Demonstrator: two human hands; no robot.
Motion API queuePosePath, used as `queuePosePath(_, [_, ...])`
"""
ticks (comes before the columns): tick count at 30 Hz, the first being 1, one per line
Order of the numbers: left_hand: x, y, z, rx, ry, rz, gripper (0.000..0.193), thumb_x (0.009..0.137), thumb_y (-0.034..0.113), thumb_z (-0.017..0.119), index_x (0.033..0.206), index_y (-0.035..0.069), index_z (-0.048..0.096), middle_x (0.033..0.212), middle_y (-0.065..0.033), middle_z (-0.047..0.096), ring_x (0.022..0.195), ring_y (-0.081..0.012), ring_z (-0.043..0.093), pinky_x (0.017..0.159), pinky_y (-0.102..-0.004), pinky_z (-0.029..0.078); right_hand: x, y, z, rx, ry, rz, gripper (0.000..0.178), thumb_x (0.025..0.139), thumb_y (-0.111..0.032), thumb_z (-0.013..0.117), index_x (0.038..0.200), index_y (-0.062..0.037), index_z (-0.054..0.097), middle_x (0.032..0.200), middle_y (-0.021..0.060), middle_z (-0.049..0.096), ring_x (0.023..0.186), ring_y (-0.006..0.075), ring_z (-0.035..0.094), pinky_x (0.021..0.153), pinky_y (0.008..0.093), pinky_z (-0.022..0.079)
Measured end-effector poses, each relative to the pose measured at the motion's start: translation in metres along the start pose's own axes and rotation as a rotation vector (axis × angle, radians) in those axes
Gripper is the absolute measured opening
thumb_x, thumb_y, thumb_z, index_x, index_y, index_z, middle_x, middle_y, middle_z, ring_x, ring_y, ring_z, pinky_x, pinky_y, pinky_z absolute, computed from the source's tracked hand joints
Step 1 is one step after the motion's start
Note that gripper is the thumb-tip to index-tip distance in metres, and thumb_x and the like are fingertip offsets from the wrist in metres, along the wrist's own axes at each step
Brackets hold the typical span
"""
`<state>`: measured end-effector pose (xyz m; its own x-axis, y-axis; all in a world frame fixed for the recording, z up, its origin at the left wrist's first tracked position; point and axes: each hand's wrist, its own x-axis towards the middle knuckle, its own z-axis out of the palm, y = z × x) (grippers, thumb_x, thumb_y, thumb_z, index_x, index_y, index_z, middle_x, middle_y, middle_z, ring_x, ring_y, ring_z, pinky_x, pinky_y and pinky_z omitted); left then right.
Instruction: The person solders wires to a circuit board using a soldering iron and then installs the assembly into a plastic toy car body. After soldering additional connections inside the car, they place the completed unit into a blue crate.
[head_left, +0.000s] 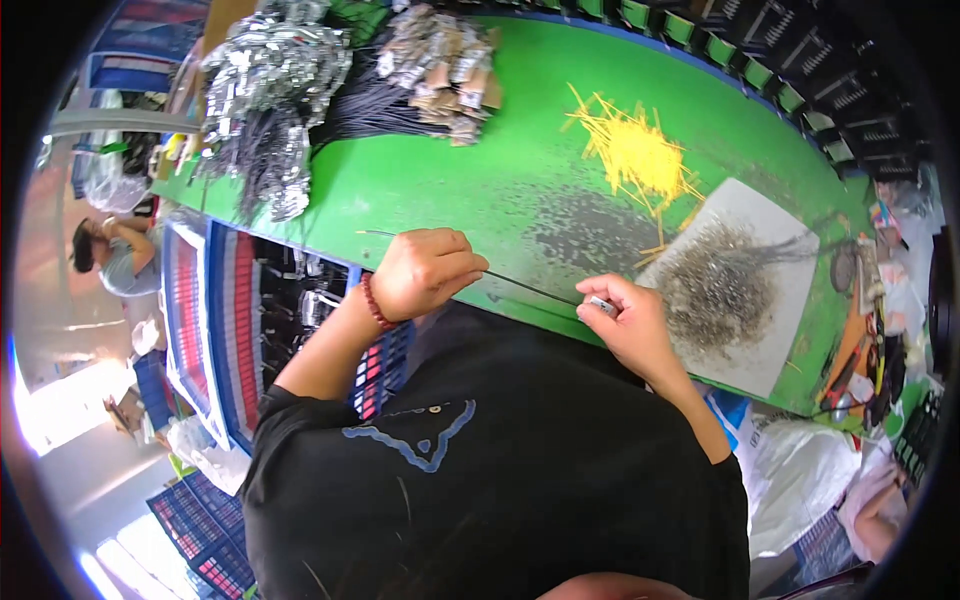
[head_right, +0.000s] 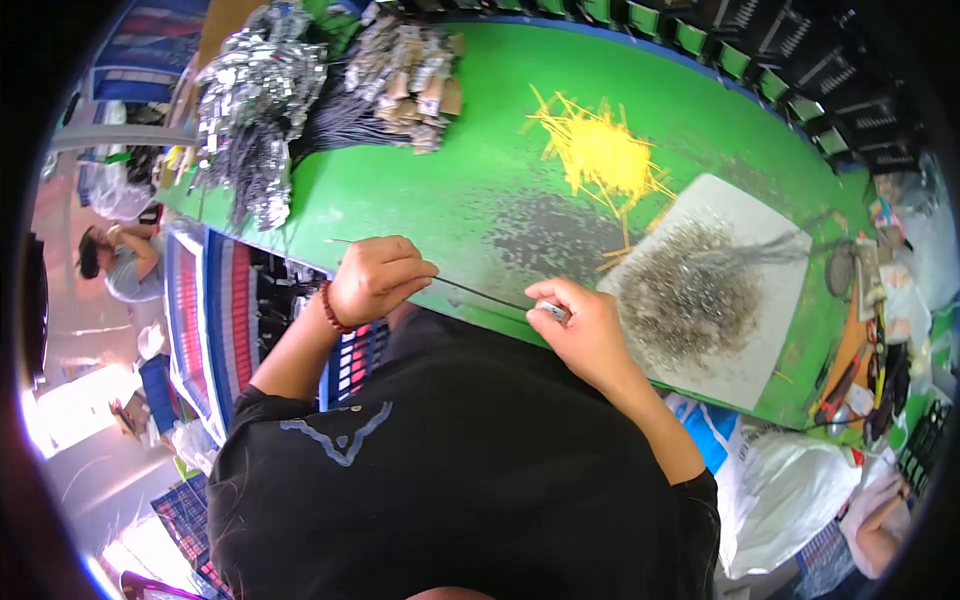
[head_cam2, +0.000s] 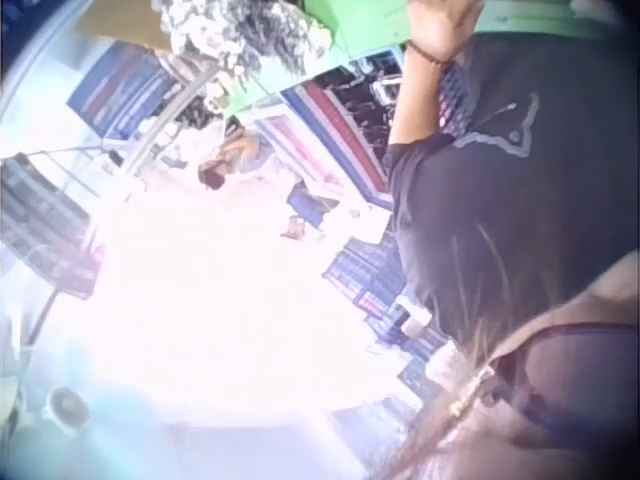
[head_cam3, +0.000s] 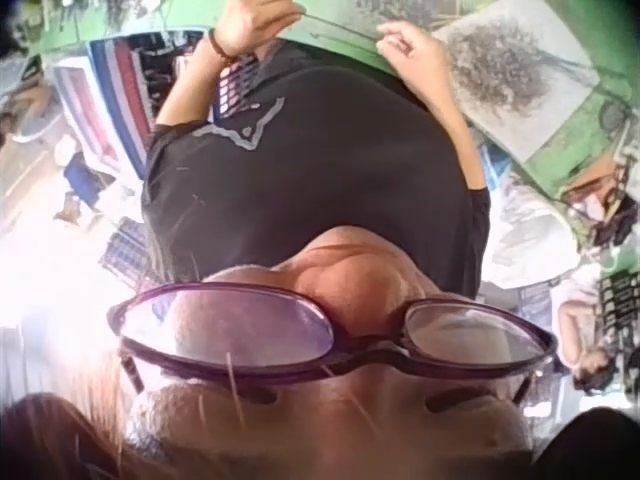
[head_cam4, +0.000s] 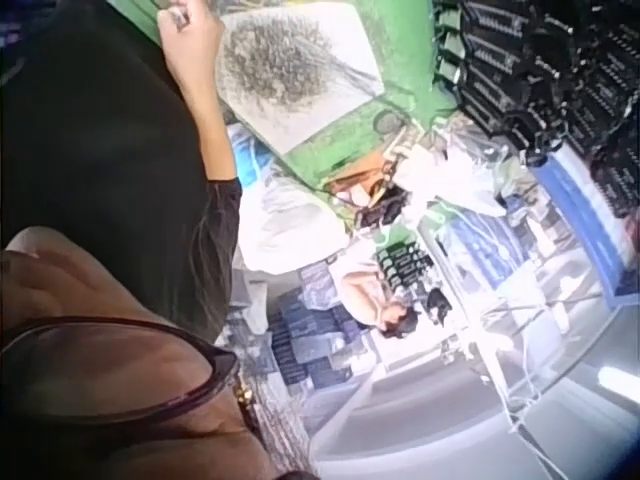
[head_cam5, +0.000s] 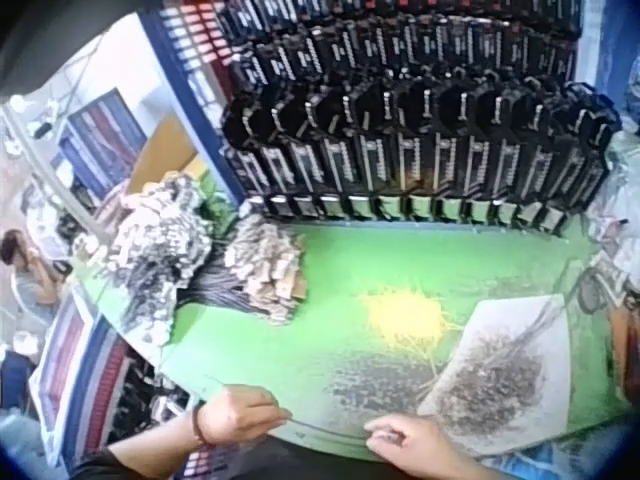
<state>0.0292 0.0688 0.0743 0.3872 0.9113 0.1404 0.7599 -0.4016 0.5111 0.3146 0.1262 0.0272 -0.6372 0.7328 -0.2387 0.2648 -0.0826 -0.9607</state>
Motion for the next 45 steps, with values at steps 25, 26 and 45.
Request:
queuePosePath(25, [-0.058, -0.092, 0.015, -0.024, 0.395, -0.136, 0.026, 0.067, 0.007, 0.073, 0.092, 0.006, 0.067, 0.094, -0.0084, 0.062, 0.087, -0.0280, 0.058, 0.076, -0.0393, 0.046, 0.086, 0.014, 0.088, -0.787, 0.375, -0.458, 0.030, 0.072, -0.018, 0.076, 0.098, -0.0108, 0.065, 0.098, 0.0047, 0.061, 0.075, 0.0249, 0.065, 0.064, 0.0353, 0.053])
queuePosePath(26, [-0.051, -0.090, 0.018, -0.062, 0.358, -0.136, 0.027, 0.067, 0.007, 0.074, 0.093, 0.006, 0.067, 0.096, -0.0093, 0.062, 0.088, -0.0290, 0.058, 0.078, -0.0399, 0.045, 0.087, 0.014, 0.089, -0.807, 0.370, -0.433, 0.028, 0.072, -0.018, 0.076, 0.096, -0.0108, 0.065, 0.096, 0.0039, 0.061, 0.072, 0.0243, 0.065, 0.061, 0.0346, 0.053])
queuePosePath(45, [0.127, -0.048, 0.051, -0.059, -0.032, 0.367, 0.020, 0.076, 0.006, 0.066, 0.096, 0.006, 0.064, 0.094, -0.0100, 0.064, 0.089, -0.0297, 0.062, 0.078, -0.0396, 0.049, -0.023, 0.002, -0.017, -0.536, 0.588, -0.313, 0.021, 0.075, -0.007, 0.073, 0.095, -0.0041, 0.067, 0.089, 0.0104, 0.067, 0.070, 0.0220, 0.064, 0.060, 0.0300, 0.051])
